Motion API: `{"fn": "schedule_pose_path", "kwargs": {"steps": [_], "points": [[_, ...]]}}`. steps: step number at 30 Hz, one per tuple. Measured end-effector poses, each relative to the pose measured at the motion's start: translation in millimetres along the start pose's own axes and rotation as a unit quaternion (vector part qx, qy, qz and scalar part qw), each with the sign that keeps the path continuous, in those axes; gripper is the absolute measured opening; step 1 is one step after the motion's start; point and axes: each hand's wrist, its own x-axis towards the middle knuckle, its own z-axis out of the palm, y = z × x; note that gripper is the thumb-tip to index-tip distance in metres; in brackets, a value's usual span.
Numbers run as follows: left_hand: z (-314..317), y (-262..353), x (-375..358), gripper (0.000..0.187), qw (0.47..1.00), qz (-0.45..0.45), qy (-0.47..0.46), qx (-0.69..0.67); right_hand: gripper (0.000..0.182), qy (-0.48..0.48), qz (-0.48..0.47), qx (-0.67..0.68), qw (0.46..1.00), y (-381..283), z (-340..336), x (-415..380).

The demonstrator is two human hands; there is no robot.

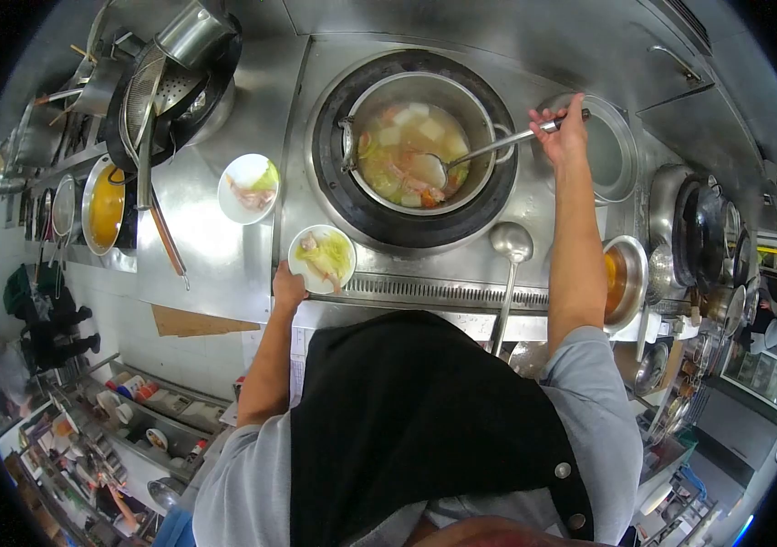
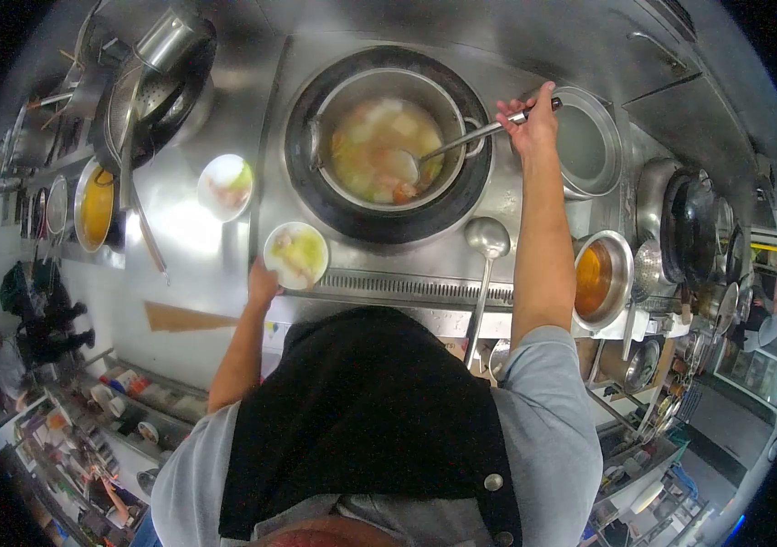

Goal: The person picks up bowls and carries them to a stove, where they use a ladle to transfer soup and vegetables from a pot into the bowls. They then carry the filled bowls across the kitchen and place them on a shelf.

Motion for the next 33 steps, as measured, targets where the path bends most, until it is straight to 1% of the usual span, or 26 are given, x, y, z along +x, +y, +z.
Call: {"fn": "schedule_pose_path", "kwargs": {"steps": [3,5,9,12,15,18,21,24,26,28,30,33], "points": [[-1.8,9.3,-6.9,0.039,1.000,-0.013,0.001,-0.003,0.061,0.022,0.010,0.003,1.000,5.1,-1.4,5.3],[-3.0,15.0,-9.7,0.039,1.000,0.000,0.001,0.022,0.061,0.023,0.016,0.007,1.000,7.8,-2.2,6.6],[-1.2,11.0,-7.5,0.039,1.000,0.002,0.012,0.028,0.061,0.041,0.026,0.025,0.998,9.2,-6.1,6.8],[-2.3,5.9,-4.2,0.040,0.999,-0.013,0.001,0.047,0.060,0.048,0.019,0.029,0.998,8.0,-10.8,4.5],[-2.1,-0.2,-0.1,0.041,0.998,0.008,-0.002,0.064,0.060,0.063,0.019,0.041,0.997,3.0,-15.1,2.8],[-3.6,-0.7,-1.0,0.043,0.999,0.009,-0.005,0.043,0.060,0.063,0.015,0.064,0.996,-6.4,-25.4,-0.9],[-4.4,2.4,-6.3,0.044,0.999,0.029,0.015,0.033,0.060,0.076,-0.003,0.073,0.994,-19.6,-35.7,-9.5],[-12.7,10.9,-9.6,0.043,0.997,0.027,-0.011,0.074,0.059,0.099,-0.010,0.113,0.989,-30.0,-48.8,-18.0],[-9.1,-16.8,7.2,0.040,0.994,0.053,0.034,0.092,0.059,0.110,-0.018,0.120,0.987,-38.4,-53.6,-30.6],[-12.8,-12.3,7.5,0.037,0.987,0.084,0.085,0.105,0.060,0.112,-0.025,0.142,0.983,-44.5,-63.3,-39.4],[-20.9,-8.2,13.7,0.036,0.976,0.120,0.142,0.112,0.061,0.141,-0.036,0.148,0.978,-52.6,-70.2,-49.6],[-37.6,-4.7,32.8,0.037,0.980,0.103,0.167,0.046,0.062,0.173,-0.073,0.169,0.967,-65.0,-76.5,-68.9]]}}
